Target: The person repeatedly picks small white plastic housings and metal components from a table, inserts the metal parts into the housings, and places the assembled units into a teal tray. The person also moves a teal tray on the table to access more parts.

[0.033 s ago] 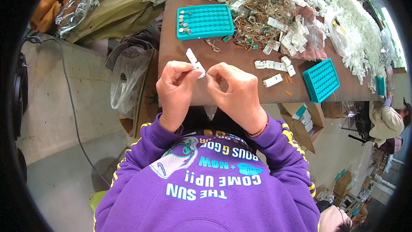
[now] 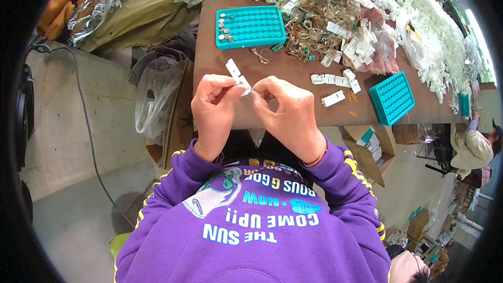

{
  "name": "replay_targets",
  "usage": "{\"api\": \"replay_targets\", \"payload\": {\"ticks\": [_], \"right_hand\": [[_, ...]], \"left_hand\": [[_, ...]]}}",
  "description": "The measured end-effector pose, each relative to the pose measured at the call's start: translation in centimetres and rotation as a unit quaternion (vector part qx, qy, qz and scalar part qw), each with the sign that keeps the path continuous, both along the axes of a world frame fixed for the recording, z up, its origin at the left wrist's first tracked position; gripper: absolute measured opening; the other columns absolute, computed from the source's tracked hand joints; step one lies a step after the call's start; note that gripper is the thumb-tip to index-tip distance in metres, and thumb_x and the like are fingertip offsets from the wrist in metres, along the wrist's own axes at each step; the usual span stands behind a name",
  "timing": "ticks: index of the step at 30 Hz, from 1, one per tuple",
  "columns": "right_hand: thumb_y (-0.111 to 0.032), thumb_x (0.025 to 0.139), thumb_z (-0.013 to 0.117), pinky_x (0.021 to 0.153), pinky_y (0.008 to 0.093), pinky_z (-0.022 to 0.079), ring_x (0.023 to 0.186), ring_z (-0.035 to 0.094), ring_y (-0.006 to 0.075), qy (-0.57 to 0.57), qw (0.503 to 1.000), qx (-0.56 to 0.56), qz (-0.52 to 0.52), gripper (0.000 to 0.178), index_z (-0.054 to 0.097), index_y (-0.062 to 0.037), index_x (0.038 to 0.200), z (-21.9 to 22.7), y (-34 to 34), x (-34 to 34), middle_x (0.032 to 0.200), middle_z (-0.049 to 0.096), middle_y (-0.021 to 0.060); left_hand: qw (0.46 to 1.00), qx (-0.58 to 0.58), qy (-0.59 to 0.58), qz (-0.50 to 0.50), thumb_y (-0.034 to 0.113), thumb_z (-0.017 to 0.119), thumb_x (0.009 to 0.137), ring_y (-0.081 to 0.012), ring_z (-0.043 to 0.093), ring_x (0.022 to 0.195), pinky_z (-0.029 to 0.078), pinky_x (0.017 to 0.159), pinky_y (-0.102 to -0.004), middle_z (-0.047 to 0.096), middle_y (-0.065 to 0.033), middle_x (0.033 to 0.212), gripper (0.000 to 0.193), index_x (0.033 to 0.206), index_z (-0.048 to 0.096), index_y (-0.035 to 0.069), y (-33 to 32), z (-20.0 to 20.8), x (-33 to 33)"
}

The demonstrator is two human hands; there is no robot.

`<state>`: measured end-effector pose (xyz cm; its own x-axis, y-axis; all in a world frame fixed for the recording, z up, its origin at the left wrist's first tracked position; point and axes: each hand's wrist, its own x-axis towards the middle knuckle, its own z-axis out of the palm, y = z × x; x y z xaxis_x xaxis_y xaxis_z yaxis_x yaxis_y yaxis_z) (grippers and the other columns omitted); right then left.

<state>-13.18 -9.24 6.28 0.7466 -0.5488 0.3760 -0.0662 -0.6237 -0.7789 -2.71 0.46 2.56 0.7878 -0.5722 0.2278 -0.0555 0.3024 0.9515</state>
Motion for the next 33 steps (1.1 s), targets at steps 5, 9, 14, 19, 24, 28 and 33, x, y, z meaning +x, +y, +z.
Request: {"api": "replay_targets", "payload": {"ticks": [5, 9, 14, 19, 24, 28, 33], "right_hand": [[0.000, 0.080, 0.067, 0.058, 0.0270, 0.049, 0.059, 0.062, 0.0172, -0.031, 0.998, 0.054, 0.002, 0.005, 0.063, -0.0001, 0.083, -0.7, 1.1, 0.5, 0.071, 0.063, 0.0093], [0.000, 0.079, 0.068, 0.059, 0.0274, 0.049, 0.065, 0.064, 0.0177, -0.030, 0.999, -0.015, -0.043, 0.006, 0.063, -0.0001, 0.083, -1.5, 2.0, 1.3, 0.074, 0.064, 0.0096], [-0.001, 0.080, 0.069, 0.066, 0.0274, 0.052, 0.073, 0.068, 0.0192, -0.045, 0.994, 0.098, 0.025, 0.014, 0.067, -0.0006, 0.094, -0.3, 0.1, 2.7, 0.079, 0.067, 0.0123], [-0.014, 0.083, 0.068, 0.062, 0.0378, 0.051, 0.068, 0.063, 0.0292, 0.048, 0.986, -0.161, 0.006, 0.014, 0.069, -0.0071, 0.095, 0.5, -5.3, 7.2, 0.083, 0.065, 0.0118], [-0.018, 0.078, 0.072, 0.072, 0.0409, 0.049, 0.086, 0.059, 0.0307, 0.076, 0.956, -0.284, 0.006, 0.013, 0.065, -0.0077, 0.081, -1.4, -6.2, 10.1, 0.085, 0.060, 0.0101], [-0.014, 0.076, 0.073, 0.069, 0.0398, 0.049, 0.081, 0.060, 0.0305, 0.056, 0.964, -0.261, 0.020, 0.012, 0.064, -0.0060, 0.080, -1.7, -6.5, 10.5, 0.083, 0.061, 0.0114], [-0.005, 0.077, 0.067, 0.068, 0.0383, 0.051, 0.076, 0.065, 0.0310, 0.033, 0.989, -0.140, 0.013, 0.008, 0.063, -0.0019, 0.084, -0.8, -9.3, 12.3, 0.083, 0.065, 0.0149]], "left_hand": [[0.945, -0.116, 0.297, -0.071, 0.006, 0.064, 0.091, -0.0102, 0.061, 0.082, 0.049, 0.076, -0.0240, 0.065, -0.0033, 0.090, 0.009, 0.095, 0.057, 0.004, -0.5, 0.1, -0.6], [0.880, -0.169, 0.426, -0.125, 0.018, 0.061, 0.095, -0.0139, 0.062, 0.088, 0.050, 0.078, -0.0299, 0.066, -0.0071, 0.096, 0.013, 0.098, 0.057, 0.006, -0.3, -0.1, -0.8], [0.904, -0.185, 0.372, -0.107, 0.021, 0.056, 0.098, -0.0187, 0.063, 0.096, 0.049, 0.088, -0.0330, 0.065, -0.0102, 0.101, 0.016, 0.105, 0.052, 0.008, -0.8, -0.9, 1.2], [0.904, -0.215, 0.359, -0.083, 0.020, 0.051, 0.100, -0.0145, 0.059, 0.086, 0.049, 0.080, -0.0281, 0.061, -0.0067, 0.098, 0.015, 0.108, 0.048, 0.008, -1.3, -1.8, 2.5], [0.907, -0.205, 0.351, -0.111, 0.017, 0.049, 0.101, -0.0077, 0.049, 0.072, 0.041, 0.063, -0.0201, 0.059, -0.0055, 0.098, 0.013, 0.110, 0.048, 0.008, -0.6, -2.1, 2.9], [0.896, -0.222, 0.368, -0.115, 0.014, 0.052, 0.100, -0.0075, 0.048, 0.072, 0.039, 0.060, -0.0201, 0.060, -0.0052, 0.098, 0.011, 0.109, 0.049, 0.008, -0.7, -2.0, 2.9], [0.896, -0.241, 0.356, -0.111, 0.011, 0.055, 0.097, -0.0105, 0.058, 0.084, 0.047, 0.069, -0.0225, 0.062, -0.0059, 0.101, 0.011, 0.107, 0.053, 0.008, -0.7, -1.8, 2.6]]}}
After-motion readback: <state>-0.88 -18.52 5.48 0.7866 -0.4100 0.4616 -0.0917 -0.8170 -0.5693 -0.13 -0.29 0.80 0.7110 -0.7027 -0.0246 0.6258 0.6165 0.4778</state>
